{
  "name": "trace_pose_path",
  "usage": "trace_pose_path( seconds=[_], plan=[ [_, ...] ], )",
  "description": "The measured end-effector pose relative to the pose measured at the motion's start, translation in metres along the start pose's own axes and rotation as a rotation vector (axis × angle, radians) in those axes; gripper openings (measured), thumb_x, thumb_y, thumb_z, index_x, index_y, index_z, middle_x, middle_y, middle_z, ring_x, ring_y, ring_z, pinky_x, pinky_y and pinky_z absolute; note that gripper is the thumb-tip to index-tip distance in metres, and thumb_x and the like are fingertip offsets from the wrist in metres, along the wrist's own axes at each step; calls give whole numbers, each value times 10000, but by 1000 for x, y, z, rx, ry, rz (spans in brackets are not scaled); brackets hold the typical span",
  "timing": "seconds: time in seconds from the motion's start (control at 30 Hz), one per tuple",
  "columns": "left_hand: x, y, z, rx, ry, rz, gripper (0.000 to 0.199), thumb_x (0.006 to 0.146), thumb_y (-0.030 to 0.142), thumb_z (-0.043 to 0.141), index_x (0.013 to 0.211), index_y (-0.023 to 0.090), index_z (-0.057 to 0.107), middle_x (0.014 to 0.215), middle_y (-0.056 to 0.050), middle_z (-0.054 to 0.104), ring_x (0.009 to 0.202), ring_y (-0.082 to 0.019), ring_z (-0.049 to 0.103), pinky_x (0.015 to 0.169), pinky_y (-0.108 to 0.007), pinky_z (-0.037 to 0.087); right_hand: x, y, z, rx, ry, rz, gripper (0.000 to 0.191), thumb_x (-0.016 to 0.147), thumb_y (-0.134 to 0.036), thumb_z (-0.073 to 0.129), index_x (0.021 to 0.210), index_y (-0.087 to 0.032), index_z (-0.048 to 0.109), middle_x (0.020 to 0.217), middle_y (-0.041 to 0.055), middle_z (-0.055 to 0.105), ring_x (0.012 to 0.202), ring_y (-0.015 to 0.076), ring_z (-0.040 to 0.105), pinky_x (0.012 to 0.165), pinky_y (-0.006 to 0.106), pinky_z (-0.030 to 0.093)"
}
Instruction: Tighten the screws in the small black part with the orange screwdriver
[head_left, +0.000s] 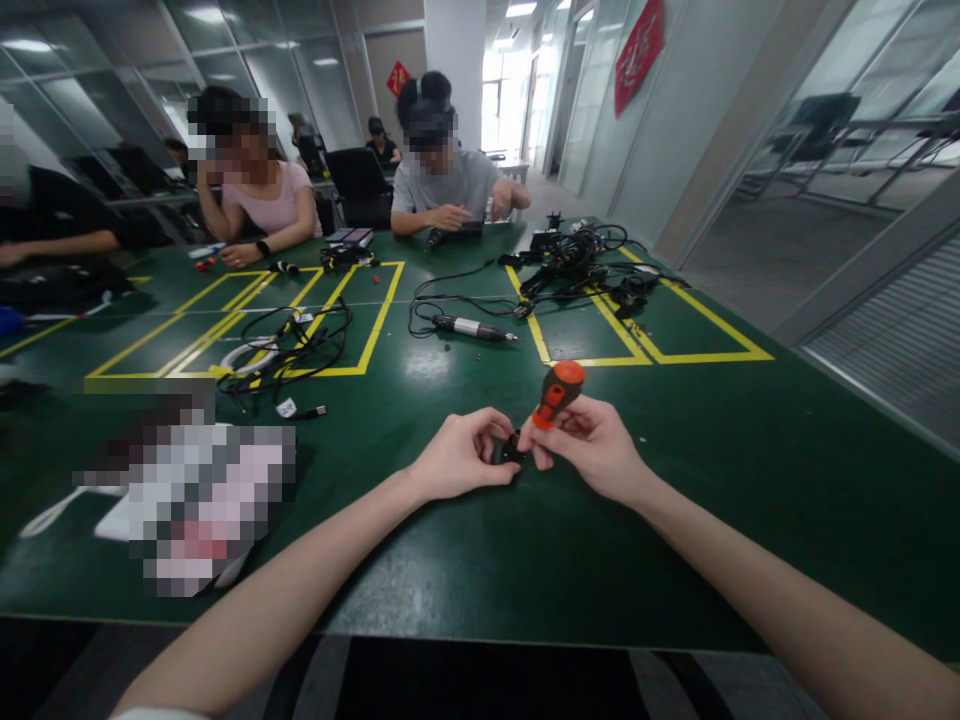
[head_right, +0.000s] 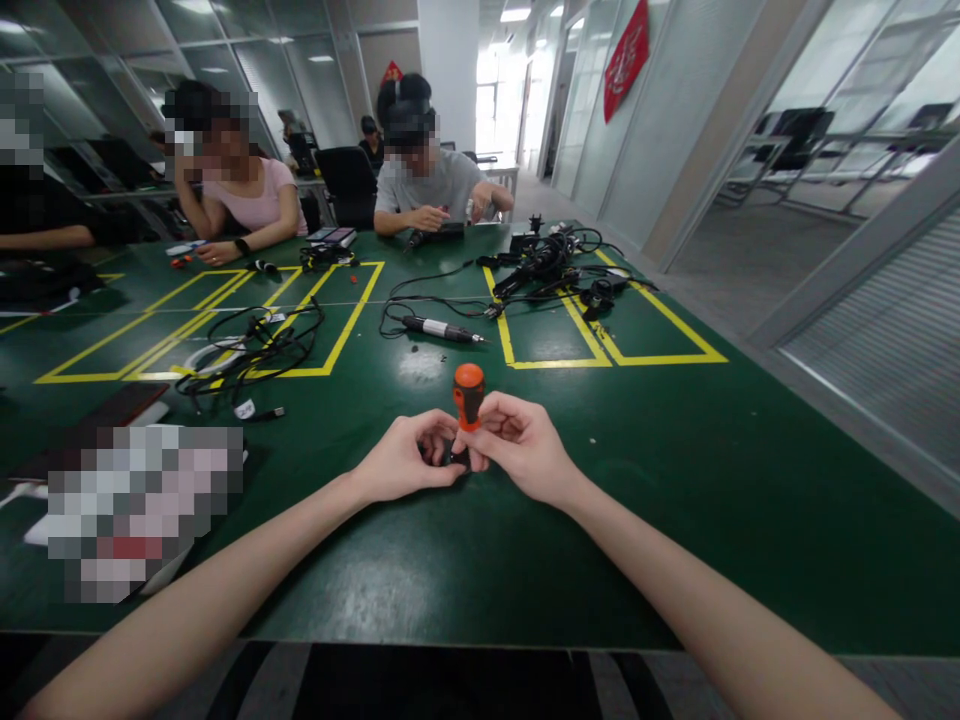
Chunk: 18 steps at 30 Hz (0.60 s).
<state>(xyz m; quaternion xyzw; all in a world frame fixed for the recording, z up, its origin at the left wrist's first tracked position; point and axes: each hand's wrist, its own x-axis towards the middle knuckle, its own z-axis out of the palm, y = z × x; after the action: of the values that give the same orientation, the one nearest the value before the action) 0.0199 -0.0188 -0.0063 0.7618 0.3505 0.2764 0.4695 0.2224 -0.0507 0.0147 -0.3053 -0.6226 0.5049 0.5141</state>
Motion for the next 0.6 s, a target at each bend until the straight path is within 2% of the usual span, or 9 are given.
trace_pose_path(
  seconds=[0.13,0.27,0.37,0.5,0.6],
  plan=[
    [0,-1,0,15,-10,1,309,733,266,788,992,116,708,599,79,558,532,-73,508,549,-195,407,2,-1,-3,-41,15,4,349,907,-513,782,865,-174,712,627,3,669,486,126,615,499,266,542],
    [0,-2,-1,44,-3,20,292,747,269,794,989,115,737,596,85,527,530,-60,469,546,-191,374,1,0,-3,-5,2,3,395,948,-560,713,882,-171,712,704,26,693,493,118,617,483,259,528],
    [1,0,-1,62,-4,10,287,755,272,799,988,110,757,607,81,523,535,-54,442,540,-189,350,0,1,-1,39,17,-20,344,901,-511,790,938,-190,673,726,6,696,495,104,599,485,245,522],
    [1,1,-1,83,-12,14,261,769,254,786,987,112,780,646,61,560,554,-52,451,540,-185,359,1,0,1,13,70,6,375,849,-492,846,861,-208,600,693,-5,703,477,103,580,476,243,510],
    [1,-2,-1,14,-36,1,423,765,255,798,1165,123,760,752,29,651,574,-58,537,567,-188,432,2,0,0,-43,83,15,376,859,-526,824,837,-196,645,663,1,684,482,113,578,484,258,513]
  ],
)
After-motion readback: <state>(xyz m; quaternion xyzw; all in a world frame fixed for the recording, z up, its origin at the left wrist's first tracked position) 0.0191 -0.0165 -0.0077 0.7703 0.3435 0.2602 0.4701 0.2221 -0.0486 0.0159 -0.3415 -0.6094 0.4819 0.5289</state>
